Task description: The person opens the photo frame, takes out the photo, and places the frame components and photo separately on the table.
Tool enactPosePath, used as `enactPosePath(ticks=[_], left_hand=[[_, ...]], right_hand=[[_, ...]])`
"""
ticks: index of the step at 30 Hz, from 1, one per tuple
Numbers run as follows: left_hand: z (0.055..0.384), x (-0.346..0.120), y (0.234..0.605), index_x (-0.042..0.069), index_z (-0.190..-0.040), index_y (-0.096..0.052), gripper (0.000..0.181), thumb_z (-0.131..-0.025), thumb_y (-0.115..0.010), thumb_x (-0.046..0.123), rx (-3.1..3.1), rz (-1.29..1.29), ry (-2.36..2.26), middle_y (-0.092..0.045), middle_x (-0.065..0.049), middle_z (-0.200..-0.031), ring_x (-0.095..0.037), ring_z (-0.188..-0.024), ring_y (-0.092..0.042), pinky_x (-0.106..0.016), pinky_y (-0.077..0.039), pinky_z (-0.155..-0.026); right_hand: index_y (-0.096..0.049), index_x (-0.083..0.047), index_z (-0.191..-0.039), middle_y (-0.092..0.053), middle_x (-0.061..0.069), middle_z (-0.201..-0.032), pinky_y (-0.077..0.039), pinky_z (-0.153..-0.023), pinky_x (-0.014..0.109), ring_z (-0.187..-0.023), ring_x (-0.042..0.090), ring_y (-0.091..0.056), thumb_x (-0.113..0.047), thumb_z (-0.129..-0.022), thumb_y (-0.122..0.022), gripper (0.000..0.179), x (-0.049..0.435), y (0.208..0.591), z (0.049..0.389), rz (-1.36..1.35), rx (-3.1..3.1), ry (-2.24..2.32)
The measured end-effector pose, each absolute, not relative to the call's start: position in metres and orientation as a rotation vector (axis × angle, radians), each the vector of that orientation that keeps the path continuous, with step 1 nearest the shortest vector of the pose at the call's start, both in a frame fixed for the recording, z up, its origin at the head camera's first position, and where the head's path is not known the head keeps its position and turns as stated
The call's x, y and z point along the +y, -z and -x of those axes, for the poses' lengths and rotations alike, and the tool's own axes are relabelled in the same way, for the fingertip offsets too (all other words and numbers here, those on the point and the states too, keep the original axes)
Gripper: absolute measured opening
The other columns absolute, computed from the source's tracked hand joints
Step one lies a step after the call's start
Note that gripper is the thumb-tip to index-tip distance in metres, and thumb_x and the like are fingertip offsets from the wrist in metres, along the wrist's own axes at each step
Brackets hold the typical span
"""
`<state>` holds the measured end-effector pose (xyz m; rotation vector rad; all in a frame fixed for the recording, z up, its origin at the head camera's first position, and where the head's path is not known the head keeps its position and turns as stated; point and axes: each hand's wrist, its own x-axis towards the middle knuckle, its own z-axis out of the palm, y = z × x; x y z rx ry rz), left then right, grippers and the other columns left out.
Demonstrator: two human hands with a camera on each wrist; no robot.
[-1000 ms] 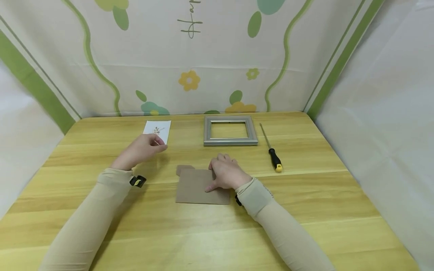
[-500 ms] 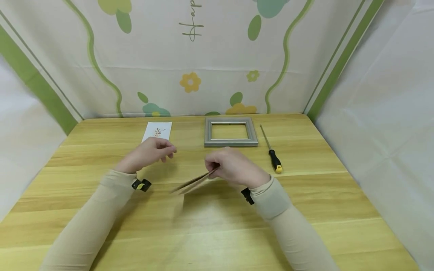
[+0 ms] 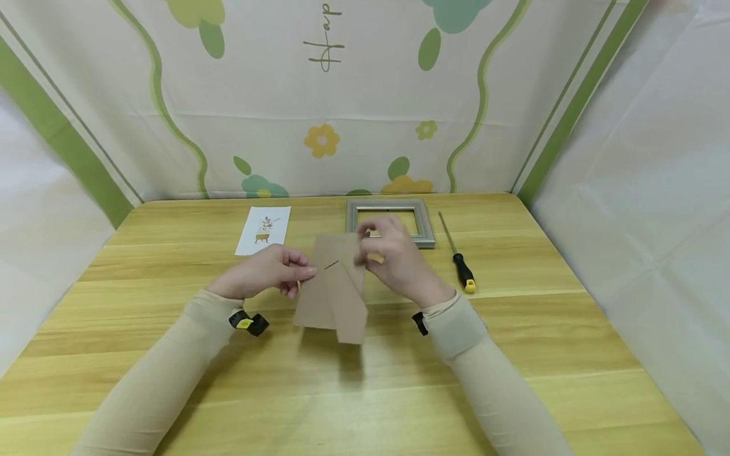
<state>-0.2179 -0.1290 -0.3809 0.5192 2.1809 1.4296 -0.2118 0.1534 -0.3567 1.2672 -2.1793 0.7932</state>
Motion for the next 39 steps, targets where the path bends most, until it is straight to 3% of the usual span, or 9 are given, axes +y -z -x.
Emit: enactPosePath(ticks=[3, 6, 10, 17, 23, 26, 29, 32, 39], left_hand=[[0.219, -0.129, 0.383, 0.002, -0.084, -0.063, 0.026, -0.095, -0.069, 0.025, 2.141, -0.465, -1.447, -0.064, -0.008, -0.069, -0.018, -0.057, -0.063, -0.034, -0.051, -0.058], [0.22, -0.129, 0.389, 0.002, -0.082, -0.061, 0.024, -0.095, -0.069, 0.02, 2.136, -0.413, -1.445, -0.064, -0.009, -0.065, -0.016, -0.055, -0.061, -0.029, -0.048, -0.055], [0.221, -0.127, 0.399, 0.001, -0.082, -0.062, 0.026, -0.093, -0.071, 0.022, 2.168, -0.363, -1.397, -0.066, -0.011, -0.065, -0.018, -0.055, -0.062, -0.026, -0.047, -0.053], [0.22, -0.124, 0.409, 0.001, -0.084, -0.067, 0.026, -0.093, -0.072, 0.025, 2.254, -0.321, -1.282, -0.072, -0.012, -0.075, -0.02, -0.058, -0.068, -0.023, -0.044, -0.048], [0.217, -0.124, 0.41, 0.0, -0.072, -0.066, 0.032, -0.094, -0.07, 0.023, 2.337, -0.245, -1.147, -0.068, -0.012, -0.063, -0.021, -0.051, -0.065, -0.026, -0.049, -0.051], [0.216, -0.123, 0.408, 0.001, -0.068, -0.065, 0.035, -0.093, -0.072, 0.026, 2.408, -0.248, -1.076, -0.065, -0.01, -0.057, -0.02, -0.047, -0.063, -0.029, -0.052, -0.055], [0.216, -0.122, 0.407, 0.003, -0.062, -0.064, 0.039, -0.09, -0.075, 0.028, 2.494, -0.267, -0.985, -0.062, -0.007, -0.051, -0.017, -0.043, -0.057, -0.027, -0.047, -0.052], [0.216, -0.121, 0.407, 0.006, -0.055, -0.061, 0.043, -0.088, -0.077, 0.029, 2.565, -0.283, -0.904, -0.056, -0.003, -0.045, -0.013, -0.04, -0.049, -0.026, -0.04, -0.05], [0.215, -0.121, 0.405, 0.006, -0.057, -0.061, 0.04, -0.088, -0.077, 0.026, 2.596, -0.274, -0.908, -0.055, -0.002, -0.046, -0.013, -0.04, -0.047, -0.026, -0.04, -0.049]], right_hand=[[-0.073, -0.007, -0.107, -0.066, 0.013, -0.114, -0.049, -0.092, 0.046, -0.105, 0.03, -0.062, 0.002, -0.084, -0.076, 0.024, 0.16, 0.361, 0.215, -1.046, -2.55, -0.95], [-0.06, -0.002, -0.133, -0.071, 0.012, -0.111, -0.054, -0.089, 0.044, -0.097, 0.025, -0.069, -0.009, -0.096, -0.066, 0.038, 0.166, 0.371, 0.219, -0.847, -2.907, -1.199], [-0.052, 0.004, -0.14, -0.074, 0.011, -0.105, -0.053, -0.09, 0.042, -0.092, 0.023, -0.072, -0.019, -0.098, -0.064, 0.049, 0.167, 0.384, 0.222, -0.746, -3.131, -1.418], [-0.059, 0.005, -0.133, -0.073, 0.008, -0.106, -0.056, -0.079, 0.033, -0.091, 0.017, -0.068, -0.019, -0.097, -0.064, 0.044, 0.158, 0.393, 0.218, -0.778, -3.118, -1.24], [-0.063, 0.004, -0.129, -0.067, 0.015, -0.122, -0.052, -0.091, 0.041, -0.111, 0.025, -0.064, -0.022, -0.099, -0.061, 0.039, 0.154, 0.394, 0.212, -0.782, -3.189, -1.033], [-0.073, 0.0, -0.1, -0.071, 0.009, -0.094, -0.054, -0.075, 0.035, -0.084, 0.019, -0.065, -0.022, -0.1, -0.06, 0.026, 0.151, 0.395, 0.21, -0.87, -3.219, -0.995], [-0.053, -0.009, -0.065, -0.049, 0.0, -0.061, -0.039, -0.054, 0.028, -0.055, 0.012, -0.045, -0.021, -0.1, -0.059, 0.037, 0.147, 0.394, 0.207, -0.971, -3.225, -0.981], [-0.036, -0.017, -0.06, -0.033, -0.005, -0.055, -0.029, -0.049, 0.025, -0.048, 0.009, -0.032, -0.019, -0.1, -0.06, 0.047, 0.144, 0.394, 0.205, -0.995, -3.23, -0.987], [-0.044, -0.013, -0.058, -0.036, -0.004, -0.055, -0.029, -0.049, 0.026, -0.049, 0.01, -0.033, -0.02, -0.1, -0.06, 0.045, 0.142, 0.392, 0.203, -0.977, -3.248, -0.965]])
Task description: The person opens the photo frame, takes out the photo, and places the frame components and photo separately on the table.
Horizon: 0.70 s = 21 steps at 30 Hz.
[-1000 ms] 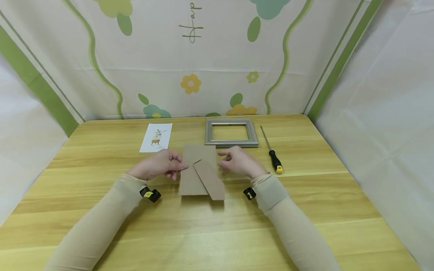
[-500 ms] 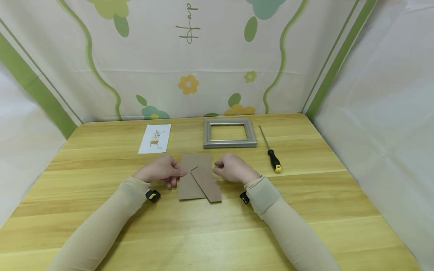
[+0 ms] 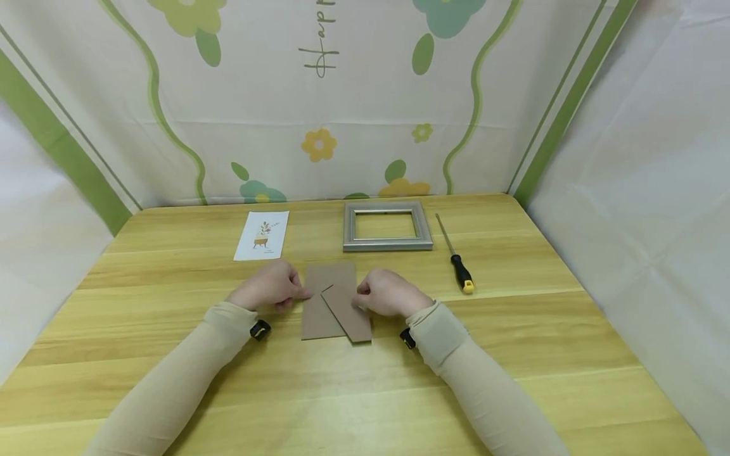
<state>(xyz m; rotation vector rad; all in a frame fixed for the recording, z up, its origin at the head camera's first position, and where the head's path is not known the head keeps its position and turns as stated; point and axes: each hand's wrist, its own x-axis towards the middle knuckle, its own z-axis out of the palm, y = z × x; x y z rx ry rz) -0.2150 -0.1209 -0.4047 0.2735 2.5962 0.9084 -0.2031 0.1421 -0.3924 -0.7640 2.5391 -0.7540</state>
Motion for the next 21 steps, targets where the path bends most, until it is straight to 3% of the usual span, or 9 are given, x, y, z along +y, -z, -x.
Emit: enactPosePath(ticks=[2, 4, 7, 10, 17, 21], left_hand=[[0.214, -0.122, 0.403, 0.004, -0.061, -0.063, 0.037, -0.088, -0.076, 0.024, 2.59, -0.273, -0.936, -0.057, -0.003, -0.049, -0.014, -0.041, -0.049, -0.026, -0.039, -0.048], [0.214, -0.123, 0.399, 0.002, -0.064, -0.064, 0.035, -0.089, -0.076, 0.023, 2.581, -0.272, -0.984, -0.059, -0.005, -0.052, -0.014, -0.043, -0.049, -0.025, -0.038, -0.047], [0.215, -0.126, 0.393, 0.0, -0.07, -0.065, 0.033, -0.091, -0.073, 0.024, 2.59, -0.284, -1.022, -0.062, -0.008, -0.058, -0.015, -0.047, -0.052, -0.026, -0.036, -0.047], [0.217, -0.13, 0.386, 0.0, -0.079, -0.068, 0.032, -0.095, -0.068, 0.028, 2.608, -0.309, -1.036, -0.066, -0.011, -0.067, -0.02, -0.052, -0.058, -0.027, -0.04, -0.05], [0.221, -0.145, 0.364, 0.01, -0.112, -0.072, 0.029, -0.098, -0.063, 0.034, 2.768, -0.477, -1.005, -0.069, -0.006, -0.097, -0.023, -0.083, -0.063, -0.036, -0.051, -0.069], [0.222, -0.157, 0.354, 0.007, -0.127, -0.066, 0.039, -0.098, -0.063, 0.034, 2.895, -0.524, -0.992, -0.067, -0.009, -0.116, -0.029, -0.102, -0.061, -0.043, -0.052, -0.082]], right_hand=[[-0.063, -0.007, -0.068, -0.056, -0.001, -0.065, -0.04, -0.055, 0.027, -0.057, 0.011, -0.048, -0.022, -0.1, -0.06, 0.036, 0.144, 0.391, 0.203, 0.739, 2.559, 0.745], [-0.075, -0.003, -0.093, -0.071, 0.005, -0.09, -0.052, -0.069, 0.033, -0.077, 0.016, -0.063, -0.026, -0.101, -0.059, 0.029, 0.146, 0.388, 0.203, 0.696, 2.586, 0.737], [-0.067, -0.002, -0.126, -0.065, 0.012, -0.127, -0.05, -0.094, 0.044, -0.113, 0.028, -0.062, -0.03, -0.101, -0.058, 0.039, 0.152, 0.381, 0.204, 0.642, 2.639, 0.734], [-0.064, -0.001, -0.13, -0.066, 0.011, -0.126, -0.05, -0.094, 0.046, -0.113, 0.028, -0.063, -0.031, -0.101, -0.057, 0.042, 0.159, 0.373, 0.206, 0.653, 2.68, 0.748], [-0.061, -0.003, -0.135, -0.068, 0.005, -0.105, -0.052, -0.071, 0.035, -0.091, 0.02, -0.062, -0.024, -0.101, -0.059, 0.04, 0.175, 0.353, 0.209, 0.707, 2.809, 0.894], [-0.061, -0.006, -0.136, -0.068, 0.005, -0.106, -0.052, -0.075, 0.037, -0.095, 0.021, -0.062, -0.023, -0.101, -0.06, 0.039, 0.181, 0.345, 0.21, 0.703, 2.897, 0.925]])
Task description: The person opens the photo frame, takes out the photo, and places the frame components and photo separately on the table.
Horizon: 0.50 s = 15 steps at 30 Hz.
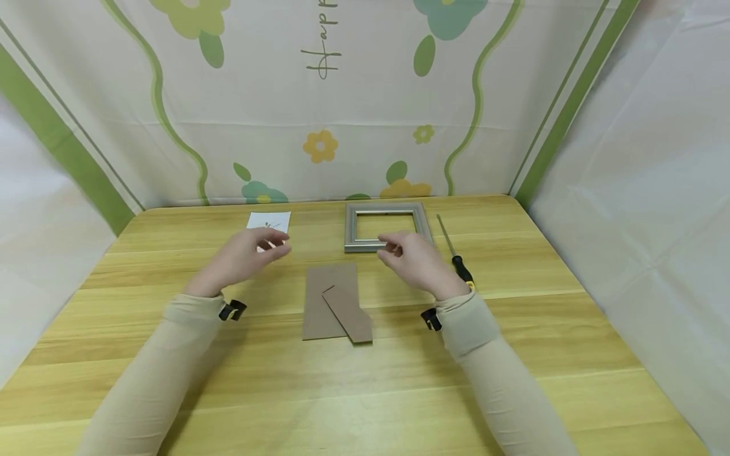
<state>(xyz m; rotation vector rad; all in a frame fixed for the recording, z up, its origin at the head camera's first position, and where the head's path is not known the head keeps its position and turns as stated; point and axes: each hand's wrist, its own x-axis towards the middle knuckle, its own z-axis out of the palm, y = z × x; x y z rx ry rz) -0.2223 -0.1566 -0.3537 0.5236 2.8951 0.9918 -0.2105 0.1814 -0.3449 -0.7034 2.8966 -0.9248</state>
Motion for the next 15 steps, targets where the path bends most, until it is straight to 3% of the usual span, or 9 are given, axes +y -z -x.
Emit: enactPosePath(ticks=[6, 9, 15], left_hand=[[0.224, -0.173, 0.344, 0.001, -0.143, -0.05, 0.057, -0.099, -0.062, 0.035, 2.963, -0.544, -1.007, -0.048, -0.017, -0.146, -0.038, -0.137, -0.039, -0.052, -0.033, -0.11], [0.224, -0.178, 0.342, 0.002, -0.148, -0.043, 0.063, -0.099, -0.061, 0.037, 2.954, -0.529, -0.986, -0.04, -0.018, -0.152, -0.039, -0.143, -0.029, -0.054, -0.025, -0.114], [0.224, -0.182, 0.344, 0.002, -0.152, -0.037, 0.07, -0.098, -0.061, 0.04, 2.948, -0.547, -0.898, -0.035, -0.02, -0.155, -0.04, -0.144, -0.026, -0.054, -0.024, -0.114]], right_hand=[[-0.06, -0.003, -0.136, -0.067, 0.009, -0.109, -0.053, -0.083, 0.042, -0.097, 0.025, -0.064, -0.022, -0.1, -0.061, 0.04, 0.19, 0.342, 0.215, 0.684, 2.952, 0.946], [-0.059, -0.003, -0.136, -0.066, 0.011, -0.114, -0.053, -0.085, 0.043, -0.1, 0.026, -0.063, -0.022, -0.1, -0.061, 0.041, 0.194, 0.342, 0.217, 0.677, 2.957, 0.966], [-0.057, -0.001, -0.138, -0.061, 0.014, -0.126, -0.052, -0.091, 0.044, -0.11, 0.029, -0.059, -0.022, -0.1, -0.06, 0.043, 0.199, 0.341, 0.218, 0.65, 2.956, 0.976]])
